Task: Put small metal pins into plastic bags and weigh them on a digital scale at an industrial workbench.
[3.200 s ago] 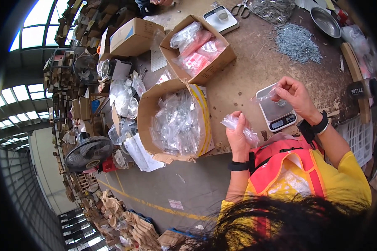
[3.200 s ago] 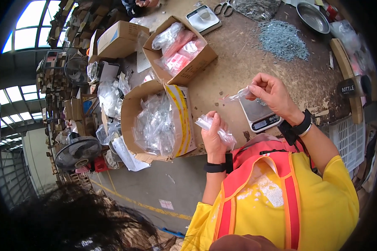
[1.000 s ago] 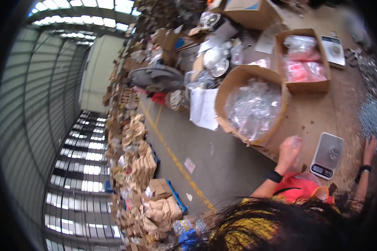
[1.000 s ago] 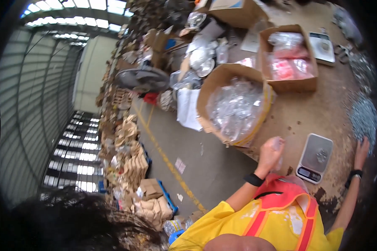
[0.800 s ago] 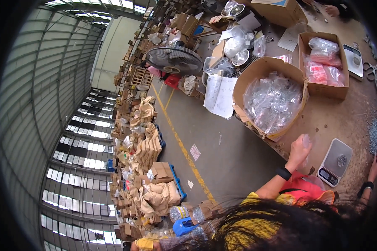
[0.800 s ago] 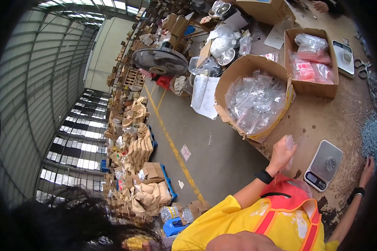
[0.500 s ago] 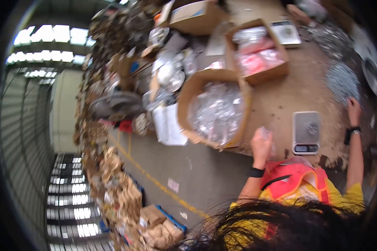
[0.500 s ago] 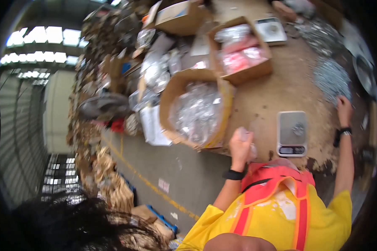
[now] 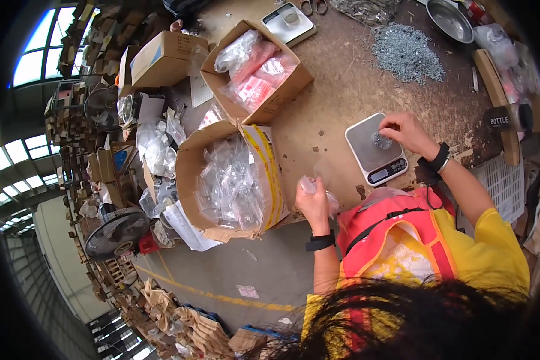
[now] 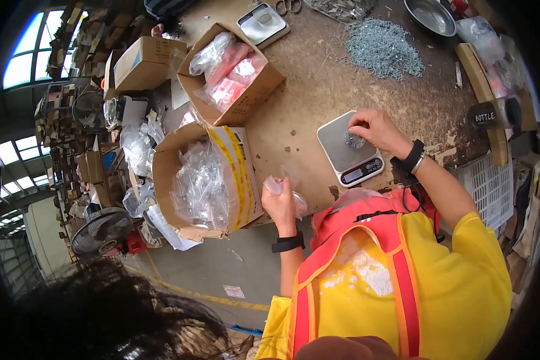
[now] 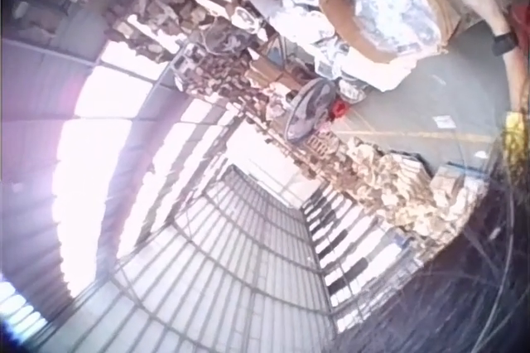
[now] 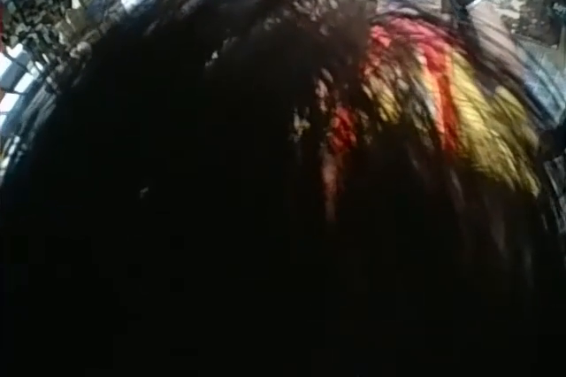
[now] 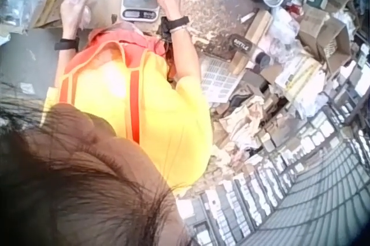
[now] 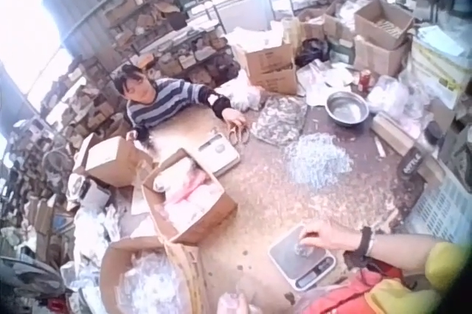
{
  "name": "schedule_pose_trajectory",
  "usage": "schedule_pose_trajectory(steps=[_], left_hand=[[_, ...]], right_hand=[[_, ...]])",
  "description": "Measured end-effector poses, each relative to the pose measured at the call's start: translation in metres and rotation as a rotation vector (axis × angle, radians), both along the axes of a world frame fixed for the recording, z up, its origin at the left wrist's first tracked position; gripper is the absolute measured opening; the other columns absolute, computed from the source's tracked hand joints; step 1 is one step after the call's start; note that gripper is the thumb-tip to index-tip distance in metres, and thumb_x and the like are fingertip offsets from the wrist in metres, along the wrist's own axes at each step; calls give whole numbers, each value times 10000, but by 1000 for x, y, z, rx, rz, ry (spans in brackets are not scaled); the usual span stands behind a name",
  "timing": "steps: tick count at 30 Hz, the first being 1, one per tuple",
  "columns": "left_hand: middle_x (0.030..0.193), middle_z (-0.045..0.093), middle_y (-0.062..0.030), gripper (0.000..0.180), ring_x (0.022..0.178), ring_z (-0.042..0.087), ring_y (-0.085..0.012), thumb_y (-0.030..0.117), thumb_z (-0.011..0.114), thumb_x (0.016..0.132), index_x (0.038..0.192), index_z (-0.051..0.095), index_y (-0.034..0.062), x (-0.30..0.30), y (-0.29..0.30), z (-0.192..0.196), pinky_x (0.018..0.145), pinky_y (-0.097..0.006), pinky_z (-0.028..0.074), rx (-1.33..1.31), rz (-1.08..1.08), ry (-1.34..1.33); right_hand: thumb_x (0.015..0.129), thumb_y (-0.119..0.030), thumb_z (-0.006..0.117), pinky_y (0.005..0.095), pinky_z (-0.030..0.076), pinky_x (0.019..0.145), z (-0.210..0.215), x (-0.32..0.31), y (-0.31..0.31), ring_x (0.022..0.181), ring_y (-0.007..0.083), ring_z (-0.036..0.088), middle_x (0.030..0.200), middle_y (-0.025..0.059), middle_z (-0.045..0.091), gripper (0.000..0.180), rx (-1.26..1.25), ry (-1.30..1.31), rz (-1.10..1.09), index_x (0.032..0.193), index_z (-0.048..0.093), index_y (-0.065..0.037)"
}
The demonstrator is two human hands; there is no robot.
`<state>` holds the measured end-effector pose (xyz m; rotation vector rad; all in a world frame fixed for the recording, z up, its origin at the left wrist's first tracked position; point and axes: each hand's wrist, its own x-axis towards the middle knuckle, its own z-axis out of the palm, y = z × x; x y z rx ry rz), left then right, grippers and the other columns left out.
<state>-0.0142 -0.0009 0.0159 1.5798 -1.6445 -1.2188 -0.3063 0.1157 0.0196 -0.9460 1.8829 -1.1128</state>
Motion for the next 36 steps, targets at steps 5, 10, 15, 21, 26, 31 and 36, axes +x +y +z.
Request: schedule_pose_trajectory(steps=[5, 10, 15, 21, 26, 31, 36], left_hand=[[774, 690, -74, 192, 717, 640, -137, 151, 765, 867, 899, 648, 2, 0, 2, -3, 690, -321, 529, -94, -39, -29], [797, 693, -67, 212, 732, 637, -136, 163, 772, 858, 918, 655, -3, 5, -2, -7, 701, -316, 528, -16, -33, -68], [805, 685, -45, 201, 728, 616, -117, 146, 777, 854, 918, 655, 0, -1, -2, -7, 690, -301, 518, -26, -25, -70], [778, 660, -32, 143, 708, 594, -106, 99, 745, 870, 891, 635, 10, -7, -2, -1, 674, -293, 506, -69, -35, -21], [778, 657, -24, 111, 712, 598, -106, 81, 725, 867, 882, 634, 18, -9, -4, -6, 680, -285, 506, -104, -61, 4], [782, 658, -22, 108, 715, 602, -106, 82, 724, 865, 884, 637, 21, -8, -3, -6, 684, -285, 508, -101, -69, -1], [782, 667, -57, 106, 720, 622, -130, 83, 716, 877, 910, 635, 24, -7, -2, -3, 695, -310, 520, -90, -68, 13]], right_hand=[[841, -64, 731, 310, 512, 602, -14, 1, 3, 655, 170, 669, 750, 90, 680, 85, -69, 170, 62, 881, 718, 11], [847, -50, 724, 293, 506, 596, -11, -2, -2, 647, 139, 656, 743, 74, 679, 74, -32, 54, 43, 888, 716, 12], [881, -61, 716, 252, 498, 599, -8, -6, 1, 652, 75, 624, 727, 20, 670, 62, 4, -87, -4, 887, 707, 0], [888, -56, 709, 243, 491, 610, -9, -10, 6, 663, 59, 611, 718, -3, 652, 65, -25, -186, -36, 896, 690, 6], [898, -56, 702, 235, 490, 617, -4, -4, 6, 674, 58, 609, 739, -7, 652, 64, -3, -177, -5, 885, 685, 5], [909, -66, 695, 236, 498, 621, -4, -16, 6, 676, 62, 612, 766, 0, 663, 75, 0, -235, -45, 900, 682, 7], [905, -95, 704, 266, 534, 680, -37, -83, 11, 742, 126, 667, 794, 44, 685, 120, 19, 135, -166, 961, 691, 11]])
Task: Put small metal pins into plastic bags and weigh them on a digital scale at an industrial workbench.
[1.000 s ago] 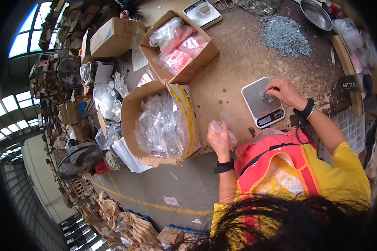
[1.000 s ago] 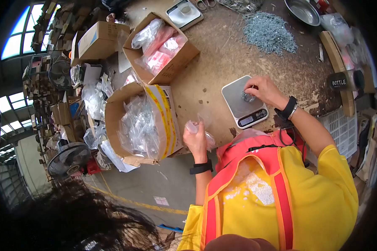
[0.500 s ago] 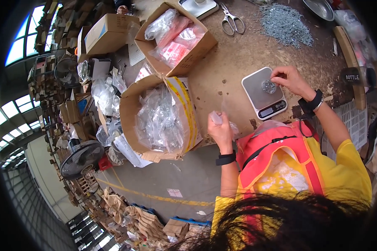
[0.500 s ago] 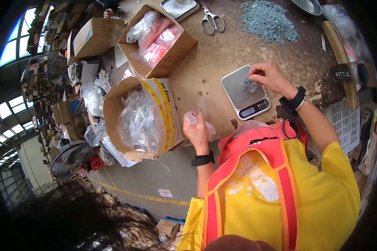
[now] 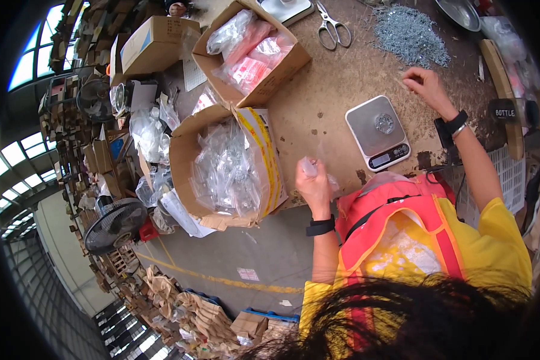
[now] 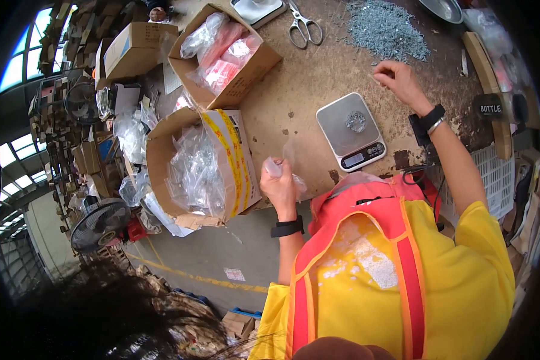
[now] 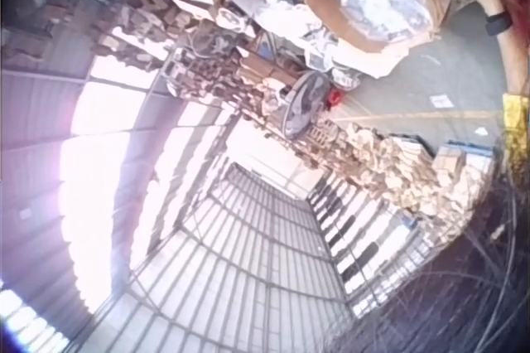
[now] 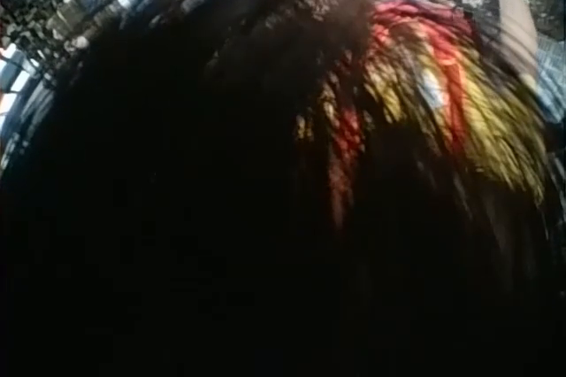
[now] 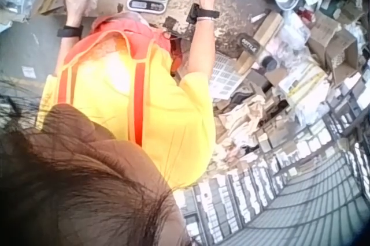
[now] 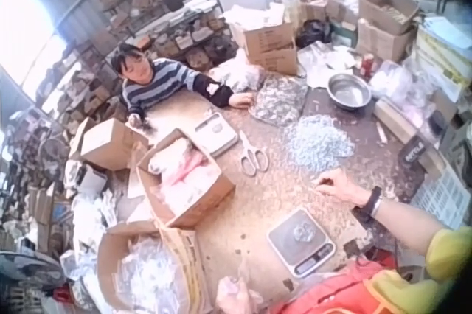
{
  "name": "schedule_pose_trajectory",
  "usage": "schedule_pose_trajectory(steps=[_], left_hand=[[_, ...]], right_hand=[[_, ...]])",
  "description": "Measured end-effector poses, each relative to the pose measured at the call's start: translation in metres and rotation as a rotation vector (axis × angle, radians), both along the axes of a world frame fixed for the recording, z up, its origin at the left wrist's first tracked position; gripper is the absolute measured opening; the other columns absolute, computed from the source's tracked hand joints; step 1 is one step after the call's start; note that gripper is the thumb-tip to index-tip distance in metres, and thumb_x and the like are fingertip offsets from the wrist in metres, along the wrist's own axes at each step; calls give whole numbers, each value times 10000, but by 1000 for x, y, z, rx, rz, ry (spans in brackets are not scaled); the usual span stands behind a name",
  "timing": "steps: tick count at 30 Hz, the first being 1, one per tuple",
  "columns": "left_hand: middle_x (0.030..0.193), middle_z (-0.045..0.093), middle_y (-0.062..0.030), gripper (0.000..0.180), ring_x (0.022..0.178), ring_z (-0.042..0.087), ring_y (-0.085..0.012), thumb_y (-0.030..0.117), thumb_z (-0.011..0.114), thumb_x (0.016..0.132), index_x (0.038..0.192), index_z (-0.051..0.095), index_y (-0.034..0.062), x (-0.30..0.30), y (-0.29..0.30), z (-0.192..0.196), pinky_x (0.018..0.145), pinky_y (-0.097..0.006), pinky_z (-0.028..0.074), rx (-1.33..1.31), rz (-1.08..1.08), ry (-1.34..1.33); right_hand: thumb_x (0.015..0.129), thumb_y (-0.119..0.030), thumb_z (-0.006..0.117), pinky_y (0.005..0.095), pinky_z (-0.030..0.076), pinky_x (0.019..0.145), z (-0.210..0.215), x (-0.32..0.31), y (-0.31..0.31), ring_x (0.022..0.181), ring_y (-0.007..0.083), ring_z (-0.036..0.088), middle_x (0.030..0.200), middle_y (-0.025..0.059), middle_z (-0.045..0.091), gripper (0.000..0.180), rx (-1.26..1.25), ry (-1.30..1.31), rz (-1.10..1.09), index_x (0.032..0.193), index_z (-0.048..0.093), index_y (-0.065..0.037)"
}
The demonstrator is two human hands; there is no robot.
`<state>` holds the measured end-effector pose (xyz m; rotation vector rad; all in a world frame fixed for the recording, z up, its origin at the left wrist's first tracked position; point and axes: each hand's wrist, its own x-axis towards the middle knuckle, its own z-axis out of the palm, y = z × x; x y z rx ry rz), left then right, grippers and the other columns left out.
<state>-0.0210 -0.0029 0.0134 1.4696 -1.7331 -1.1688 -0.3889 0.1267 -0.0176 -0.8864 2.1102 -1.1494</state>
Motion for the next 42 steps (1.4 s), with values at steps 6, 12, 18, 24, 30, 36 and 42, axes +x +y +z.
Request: schedule_pose_trajectory(steps=[6, 12, 18, 24, 30, 36, 42], left_hand=[[791, 671, -34, 122, 724, 615, -115, 83, 736, 858, 897, 647, 9, 0, -5, 1, 701, -291, 519, -2, 47, -43], [778, 673, -38, 129, 720, 624, -118, 104, 734, 861, 892, 650, 12, -11, -6, 0, 691, -295, 520, -1, 32, -29], [770, 678, -45, 145, 713, 636, -127, 125, 740, 856, 892, 652, 15, -7, -4, -3, 692, -301, 525, -54, -31, -125], [808, 681, -124, 122, 723, 671, -237, 90, 718, 854, 905, 638, 14, -9, -3, -6, 700, -358, 530, -23, -28, -79], [761, 655, -36, 115, 708, 609, -111, 94, 715, 865, 901, 636, 18, -13, 0, -17, 693, -292, 518, -77, -46, -42], [759, 638, -128, 118, 677, 643, -282, 59, 703, 831, 878, 602, 18, -36, 8, -5, 674, -371, 521, -61, -98, 49], [807, 617, -136, 113, 700, 626, -290, 39, 686, 838, 919, 610, 18, -33, 9, -7, 670, -364, 520, -355, -190, -30]], right_hand=[[754, -110, 779, 445, 413, 1093, 32, 6, 2, 1269, 354, 511, 1301, 166, 552, 627, 3, 396, 246, 1326, 537, -30], [827, -123, 748, 443, 496, 906, 4, 35, 7, 1004, 307, 611, 1050, 142, 613, 360, 1, 347, 114, 1134, 593, -18], [891, -88, 663, 431, 496, 762, -57, -10, -4, 882, 339, 626, 901, 153, 602, 140, 103, 444, -59, 986, 590, -15], [887, -97, 662, 434, 486, 763, -58, -8, -1, 870, 335, 606, 894, 149, 587, 126, 130, 492, 54, 963, 590, -26], [821, -106, 752, 439, 489, 849, 31, 79, -4, 947, 340, 594, 996, 135, 590, 293, 51, 69, 388, 1048, 587, -18], [675, -174, 868, 454, 437, 1039, -6, 92, 13, 1184, 401, 513, 1266, 176, 511, 740, -59, 482, 413, 1308, 509, -41], [733, -151, 833, 403, 512, 910, 20, 122, -2, 1041, 319, 611, 1198, 159, 599, 635, -234, 170, 473, 1291, 553, -35]])
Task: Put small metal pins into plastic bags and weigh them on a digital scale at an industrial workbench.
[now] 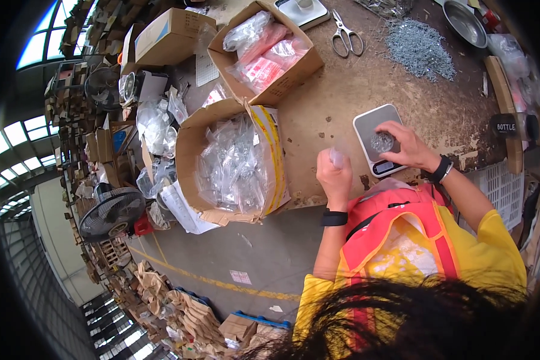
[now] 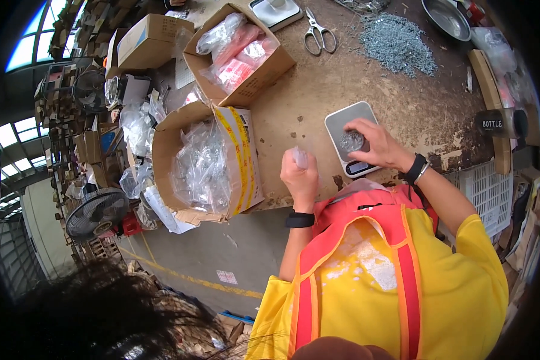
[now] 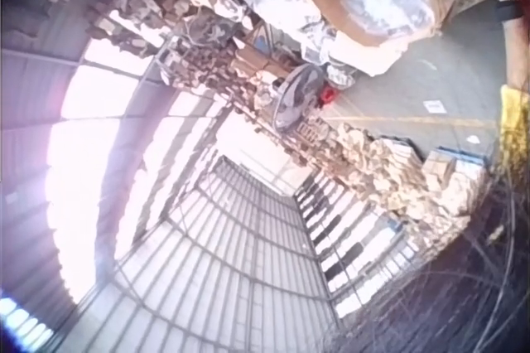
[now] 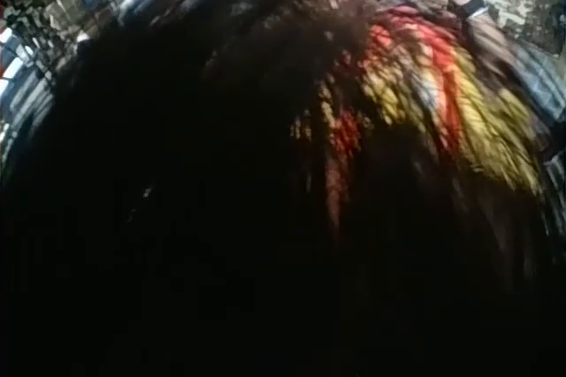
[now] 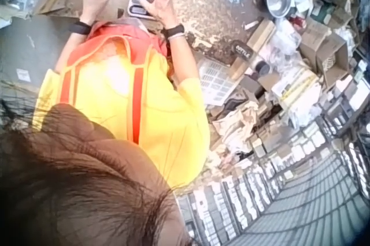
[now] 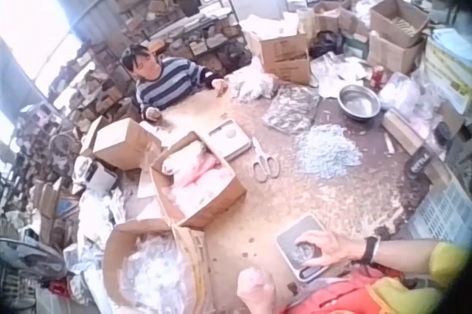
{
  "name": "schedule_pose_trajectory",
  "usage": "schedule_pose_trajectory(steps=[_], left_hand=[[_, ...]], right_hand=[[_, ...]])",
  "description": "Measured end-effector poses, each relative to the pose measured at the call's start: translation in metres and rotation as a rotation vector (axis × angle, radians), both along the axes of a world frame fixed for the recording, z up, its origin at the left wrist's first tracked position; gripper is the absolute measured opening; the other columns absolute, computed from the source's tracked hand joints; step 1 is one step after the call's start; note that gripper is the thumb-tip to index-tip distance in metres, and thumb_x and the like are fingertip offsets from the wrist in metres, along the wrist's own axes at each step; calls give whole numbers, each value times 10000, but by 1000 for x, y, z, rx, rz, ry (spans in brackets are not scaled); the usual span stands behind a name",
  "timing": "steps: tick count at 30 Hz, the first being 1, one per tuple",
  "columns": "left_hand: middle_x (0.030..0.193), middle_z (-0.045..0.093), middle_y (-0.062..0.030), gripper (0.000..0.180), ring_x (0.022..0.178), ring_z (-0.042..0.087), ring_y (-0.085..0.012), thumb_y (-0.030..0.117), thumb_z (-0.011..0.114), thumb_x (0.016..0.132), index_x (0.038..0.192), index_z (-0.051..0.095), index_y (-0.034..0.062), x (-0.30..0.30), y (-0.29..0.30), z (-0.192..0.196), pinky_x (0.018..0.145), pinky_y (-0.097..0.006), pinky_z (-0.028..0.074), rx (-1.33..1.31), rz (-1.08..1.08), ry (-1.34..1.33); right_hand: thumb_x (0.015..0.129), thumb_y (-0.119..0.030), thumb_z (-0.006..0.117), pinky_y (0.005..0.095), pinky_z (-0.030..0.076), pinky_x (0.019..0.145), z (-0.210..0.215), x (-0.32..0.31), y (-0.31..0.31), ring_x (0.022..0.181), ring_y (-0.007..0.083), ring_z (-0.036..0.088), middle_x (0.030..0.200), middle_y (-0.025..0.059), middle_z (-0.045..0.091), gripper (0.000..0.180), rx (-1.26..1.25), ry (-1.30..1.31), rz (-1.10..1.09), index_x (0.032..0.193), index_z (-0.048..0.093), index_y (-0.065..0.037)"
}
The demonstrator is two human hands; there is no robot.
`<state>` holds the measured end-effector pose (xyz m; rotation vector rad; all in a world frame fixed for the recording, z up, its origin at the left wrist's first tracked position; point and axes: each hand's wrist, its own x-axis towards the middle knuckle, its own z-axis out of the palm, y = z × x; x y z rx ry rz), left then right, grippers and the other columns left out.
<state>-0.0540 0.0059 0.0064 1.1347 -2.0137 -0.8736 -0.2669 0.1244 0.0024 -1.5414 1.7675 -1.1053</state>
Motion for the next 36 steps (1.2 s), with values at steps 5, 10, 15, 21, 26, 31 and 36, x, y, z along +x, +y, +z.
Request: schedule_pose_trajectory(steps=[5, 10, 15, 21, 26, 31, 36], left_hand=[[926, 603, -167, 211, 808, 621, -389, -8, 667, 802, 1003, 611, 20, -3, 11, 7, 687, -444, 524, -138, -90, -44], [972, 606, -170, 243, 844, 625, -403, -21, 662, 792, 1026, 615, 22, -3, 11, 11, 696, -463, 529, -135, -126, 13], [850, 665, -119, 70, 736, 655, -254, 43, 678, 887, 942, 650, 11, 0, 14, 25, 689, -347, 523, 137, -44, 134], [773, 675, -87, 94, 723, 634, -131, 89, 681, 916, 957, 671, 4, 5, 15, 25, 684, -311, 518, 408, -70, 133], [782, 674, -40, 109, 706, 609, -117, 101, 684, 907, 965, 679, 9, 9, 11, 10, 659, -291, 497, 593, -101, 155], [788, 652, 12, 111, 703, 574, -94, 104, 675, 890, 957, 682, 17, 15, -3, -21, 636, -267, 466, 724, -120, 242], [889, 664, 4, 228, 793, 593, -90, 105, 663, 888, 1093, 702, 13, 30, -14, -29, 711, -259, 486, 546, 16, 82]], right_hand=[[784, -242, 835, 285, 512, 717, 52, 22, -18, 832, 151, 599, 1050, 92, 648, 636, 291, -397, 117, 1313, 570, -9], [827, -321, 785, 338, 504, 692, 57, 25, -32, 787, 204, 598, 998, 120, 635, 594, 230, -263, 159, 1276, 582, 11], [819, -314, 775, 395, 501, 772, 57, 17, -41, 837, 320, 610, 980, 148, 609, 460, 48, 106, 217, 1106, 603, 3], [831, -444, 721, 471, 501, 736, 67, 19, -57, 821, 430, 620, 844, 231, 614, 496, 179, 314, 266, 923, 630, 34], [812, -533, 696, 509, 511, 672, 84, 21, -93, 731, 469, 629, 736, 269, 619, 600, 410, 431, 404, 804, 648, 65], [816, -495, 676, 517, 522, 655, 76, 9, -100, 699, 484, 637, 695, 287, 619, 579, 440, 338, 365, 736, 642, 77], [827, -417, 695, 504, 530, 723, 28, -73, -21, 761, 466, 655, 778, 305, 649, 496, 418, 238, -209, 851, 628, 74]])
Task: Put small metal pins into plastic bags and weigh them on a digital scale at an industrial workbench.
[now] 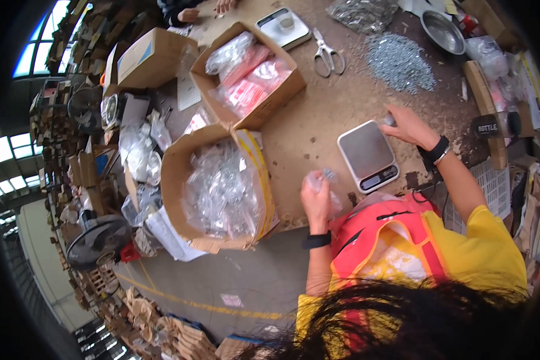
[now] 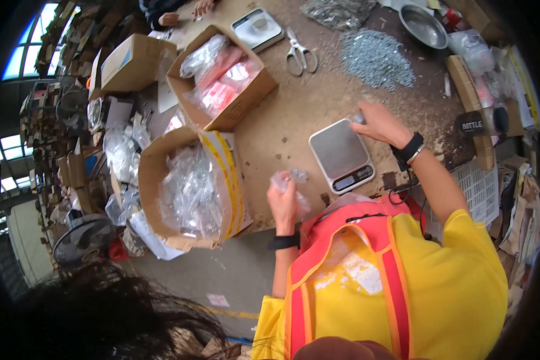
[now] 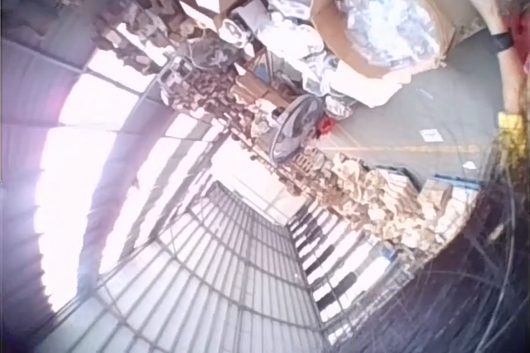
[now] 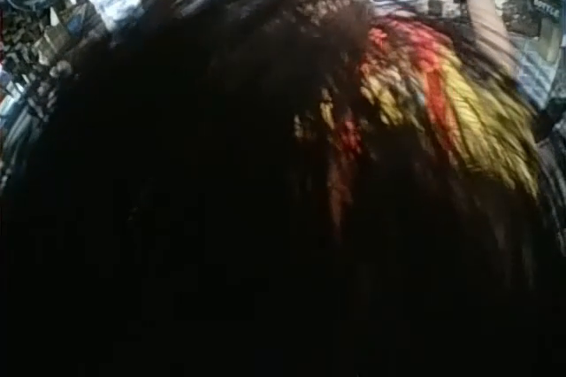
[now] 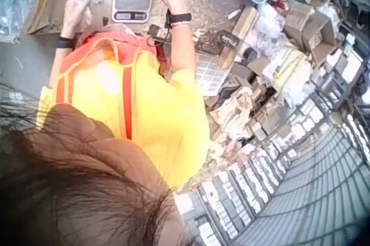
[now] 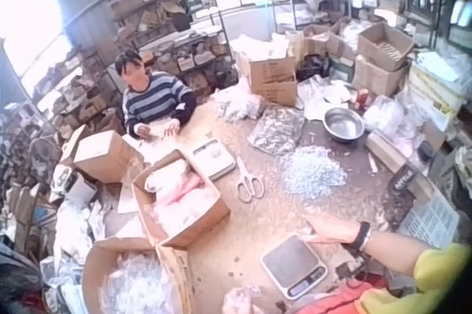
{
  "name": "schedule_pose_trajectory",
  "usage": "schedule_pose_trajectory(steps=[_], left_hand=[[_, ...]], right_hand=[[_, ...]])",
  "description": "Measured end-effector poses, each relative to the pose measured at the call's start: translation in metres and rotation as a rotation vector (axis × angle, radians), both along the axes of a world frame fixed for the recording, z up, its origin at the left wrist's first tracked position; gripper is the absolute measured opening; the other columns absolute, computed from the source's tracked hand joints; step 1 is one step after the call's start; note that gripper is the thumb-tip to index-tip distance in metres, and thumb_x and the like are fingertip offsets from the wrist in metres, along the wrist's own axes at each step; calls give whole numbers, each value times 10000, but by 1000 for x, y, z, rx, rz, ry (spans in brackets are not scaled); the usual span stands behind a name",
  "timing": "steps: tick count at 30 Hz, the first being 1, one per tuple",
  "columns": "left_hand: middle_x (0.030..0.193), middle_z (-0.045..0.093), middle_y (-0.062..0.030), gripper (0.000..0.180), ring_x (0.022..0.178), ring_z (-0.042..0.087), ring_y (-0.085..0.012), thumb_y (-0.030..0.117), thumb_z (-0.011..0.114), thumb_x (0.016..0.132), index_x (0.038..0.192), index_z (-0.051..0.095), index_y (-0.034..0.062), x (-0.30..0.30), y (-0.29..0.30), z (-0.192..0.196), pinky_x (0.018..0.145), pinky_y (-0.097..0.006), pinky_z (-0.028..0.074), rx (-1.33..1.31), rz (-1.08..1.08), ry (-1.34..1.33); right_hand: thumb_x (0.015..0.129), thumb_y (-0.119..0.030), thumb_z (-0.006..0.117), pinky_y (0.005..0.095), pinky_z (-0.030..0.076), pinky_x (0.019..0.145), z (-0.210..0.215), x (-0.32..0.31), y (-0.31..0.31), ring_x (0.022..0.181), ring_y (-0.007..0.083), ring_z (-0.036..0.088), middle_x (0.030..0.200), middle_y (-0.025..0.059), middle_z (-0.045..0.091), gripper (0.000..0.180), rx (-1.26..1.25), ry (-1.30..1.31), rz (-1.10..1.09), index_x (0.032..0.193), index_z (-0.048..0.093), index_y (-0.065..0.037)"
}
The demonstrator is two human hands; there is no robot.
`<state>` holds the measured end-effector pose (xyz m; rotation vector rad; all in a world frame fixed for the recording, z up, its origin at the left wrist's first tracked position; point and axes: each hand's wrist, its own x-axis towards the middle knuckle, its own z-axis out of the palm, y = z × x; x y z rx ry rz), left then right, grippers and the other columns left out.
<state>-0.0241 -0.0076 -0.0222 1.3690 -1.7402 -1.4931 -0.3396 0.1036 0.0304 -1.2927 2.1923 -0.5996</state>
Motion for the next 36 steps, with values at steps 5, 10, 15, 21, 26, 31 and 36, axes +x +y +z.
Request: schedule_pose_trajectory(steps=[5, 10, 15, 21, 26, 31, 36], left_hand=[[841, 625, 33, 196, 728, 562, -55, 62, 651, 905, 1083, 712, 7, 7, -4, -2, 640, -223, 434, 174, 43, 53], [801, 616, 29, 183, 694, 557, -61, 70, 657, 912, 1072, 713, 3, -9, -5, 11, 625, -222, 428, 173, 15, 27], [787, 617, 24, 171, 688, 557, -66, 64, 649, 913, 1053, 720, -2, -15, -1, 13, 625, -226, 430, 136, 14, 12], [823, 629, 18, 181, 709, 551, -65, 67, 640, 915, 1054, 728, -7, -8, 2, 15, 640, -227, 436, 205, 78, 46], [1009, 725, -59, 142, 720, 545, -62, 39, 616, 897, 1005, 695, -6, -10, -7, 17, 646, -226, 445, 262, 70, 104], [1010, 702, -14, 158, 772, 552, -58, 43, 636, 906, 1043, 702, -3, -6, -10, 10, 689, -222, 444, 275, 47, 156], [1103, 731, -65, 123, 777, 566, -65, 44, 630, 897, 999, 684, 4, 2, -7, 9, 694, -227, 457, 294, 46, 180]], right_hand=[[825, -354, 772, 507, 516, 780, -56, -65, 74, 891, 461, 657, 921, 282, 671, 479, 258, 29, -442, 1000, 557, 36], [822, -308, 806, 499, 492, 780, -92, -116, 33, 907, 440, 619, 931, 243, 637, 456, -60, 200, -545, 1016, 535, 3], [803, -210, 816, 471, 476, 787, -104, -127, 20, 903, 384, 588, 921, 172, 583, 414, -296, 236, -552, 1009, 506, -29], [788, -133, 809, 402, 469, 756, -93, -79, 48, 826, 312, 560, 985, 135, 589, 377, -386, 90, -669, 948, 483, -30], [758, -125, 817, 418, 475, 979, -68, -48, 59, 1118, 320, 603, 1297, 125, 653, 309, -452, 158, -455, 802, 525, -32], [706, -149, 842, 456, 421, 1081, -49, 9, 48, 1268, 324, 540, 1271, 104, 677, 294, -438, 6, -84, 748, 569, -52], [699, -253, 863, 462, 425, 1059, -59, 36, 40, 1272, 335, 521, 1312, 111, 616, 354, -480, 84, 203, 888, 622, -75]])
